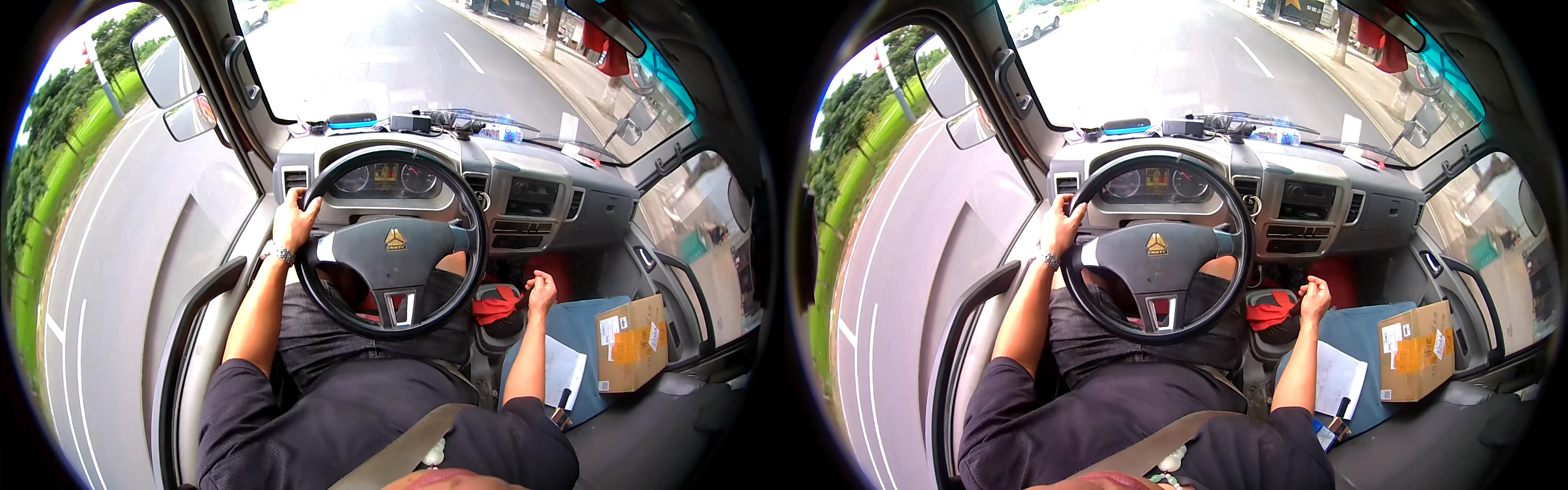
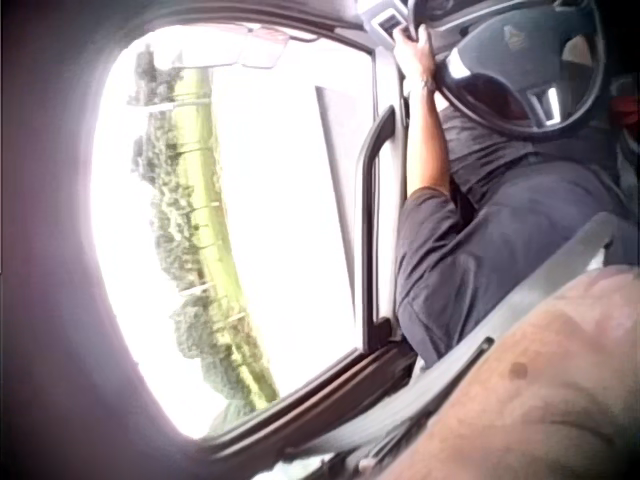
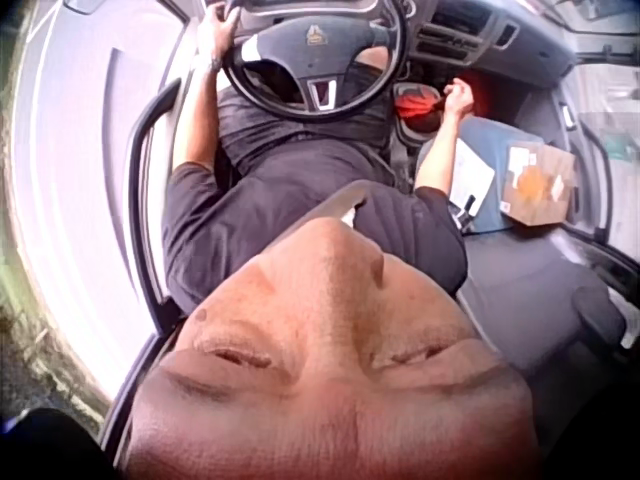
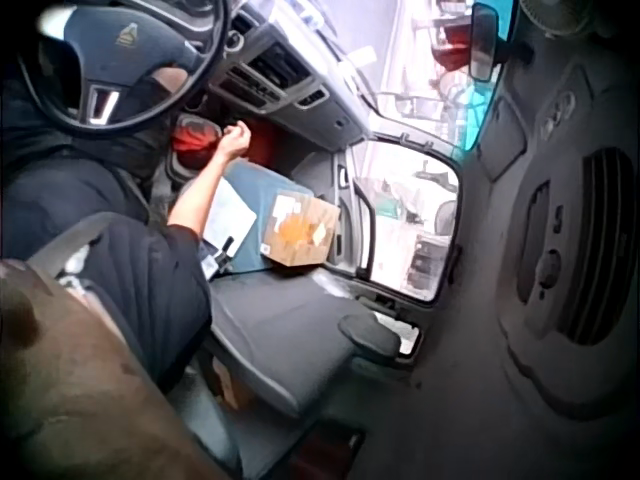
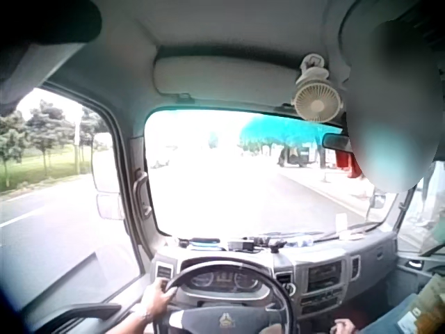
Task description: The person drives a truck on a public road, operating the steering wheel and a gear shifter by hand.
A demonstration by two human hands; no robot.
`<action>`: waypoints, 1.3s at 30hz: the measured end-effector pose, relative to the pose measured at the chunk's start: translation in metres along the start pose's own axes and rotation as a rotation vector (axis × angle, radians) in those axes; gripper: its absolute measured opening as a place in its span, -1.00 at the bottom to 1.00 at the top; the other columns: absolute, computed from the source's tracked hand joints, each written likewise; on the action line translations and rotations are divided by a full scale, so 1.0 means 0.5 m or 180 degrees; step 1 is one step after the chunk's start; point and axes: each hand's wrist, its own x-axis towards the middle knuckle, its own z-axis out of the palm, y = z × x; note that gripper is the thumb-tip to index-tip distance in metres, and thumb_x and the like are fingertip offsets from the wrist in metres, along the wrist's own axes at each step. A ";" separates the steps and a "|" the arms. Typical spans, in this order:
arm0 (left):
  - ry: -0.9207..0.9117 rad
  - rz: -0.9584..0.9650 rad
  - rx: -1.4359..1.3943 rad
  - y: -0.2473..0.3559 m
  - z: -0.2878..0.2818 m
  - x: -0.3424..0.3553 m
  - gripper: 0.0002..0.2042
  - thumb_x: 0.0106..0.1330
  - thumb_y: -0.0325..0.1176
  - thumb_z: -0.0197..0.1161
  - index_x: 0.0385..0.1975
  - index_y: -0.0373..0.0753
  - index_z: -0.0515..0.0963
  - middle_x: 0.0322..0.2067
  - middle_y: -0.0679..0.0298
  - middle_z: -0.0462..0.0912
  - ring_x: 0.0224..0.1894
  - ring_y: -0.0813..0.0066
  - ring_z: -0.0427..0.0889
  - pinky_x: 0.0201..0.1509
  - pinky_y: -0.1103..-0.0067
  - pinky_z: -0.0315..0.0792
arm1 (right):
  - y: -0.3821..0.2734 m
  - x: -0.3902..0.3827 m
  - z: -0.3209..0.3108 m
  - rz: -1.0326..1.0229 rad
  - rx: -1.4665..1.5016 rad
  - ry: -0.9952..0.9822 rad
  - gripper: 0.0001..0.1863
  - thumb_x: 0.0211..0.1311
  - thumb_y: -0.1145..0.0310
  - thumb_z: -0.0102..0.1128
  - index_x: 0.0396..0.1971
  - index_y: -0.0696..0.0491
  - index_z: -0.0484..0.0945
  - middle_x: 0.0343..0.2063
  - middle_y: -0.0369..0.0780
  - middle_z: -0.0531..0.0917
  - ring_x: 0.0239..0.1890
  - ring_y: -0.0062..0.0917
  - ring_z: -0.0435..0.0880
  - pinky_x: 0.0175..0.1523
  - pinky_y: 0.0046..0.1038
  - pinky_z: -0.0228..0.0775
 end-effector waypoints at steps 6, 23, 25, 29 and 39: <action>0.0035 0.0089 0.0108 -0.001 0.020 0.015 -0.56 0.34 -0.07 0.43 0.02 -0.28 0.62 -0.28 0.05 0.79 -0.26 0.25 0.79 -0.12 0.41 0.61 | 0.014 -0.002 -0.008 -0.0053 -0.0127 0.0082 -0.79 0.38 0.51 0.03 -0.19 0.15 0.68 -0.57 -0.25 0.70 -0.56 -0.60 0.67 -0.37 -0.52 0.55; -0.0041 0.0265 0.0209 0.006 0.009 0.024 -0.51 0.33 -0.02 0.41 0.06 -0.29 0.61 -0.27 0.05 0.79 -0.22 0.21 0.79 -0.08 0.41 0.61 | -0.008 -0.015 -0.011 0.0037 -0.0088 -0.0077 -0.79 0.43 0.52 0.00 -0.16 0.15 0.66 -0.55 -0.28 0.67 -0.52 -0.61 0.64 -0.35 -0.54 0.54; -0.0008 0.0152 0.0209 0.028 0.001 0.025 -0.51 0.32 -0.01 0.41 0.05 -0.28 0.62 -0.25 0.06 0.79 -0.18 0.20 0.79 -0.06 0.40 0.61 | -0.019 -0.011 0.002 0.0092 0.0053 0.0055 -0.79 0.42 0.52 0.00 -0.17 0.14 0.66 -0.56 -0.28 0.67 -0.53 -0.61 0.64 -0.36 -0.54 0.54; -0.0027 0.0164 0.0358 0.011 -0.005 0.015 -0.51 0.32 0.01 0.41 0.04 -0.27 0.62 -0.23 0.05 0.79 -0.17 0.14 0.79 -0.02 0.37 0.61 | -0.013 -0.025 -0.008 0.0022 -0.0022 0.0017 -0.80 0.39 0.53 0.01 -0.20 0.15 0.66 -0.57 -0.27 0.68 -0.57 -0.62 0.64 -0.38 -0.55 0.52; -0.0017 0.0111 0.0197 -0.003 0.004 0.005 -0.50 0.32 -0.02 0.42 0.06 -0.30 0.61 -0.25 0.03 0.79 -0.19 0.18 0.79 -0.04 0.39 0.61 | 0.004 -0.017 -0.009 -0.0045 -0.0044 -0.0011 -0.81 0.40 0.52 0.02 -0.19 0.15 0.66 -0.57 -0.27 0.68 -0.57 -0.62 0.63 -0.38 -0.53 0.52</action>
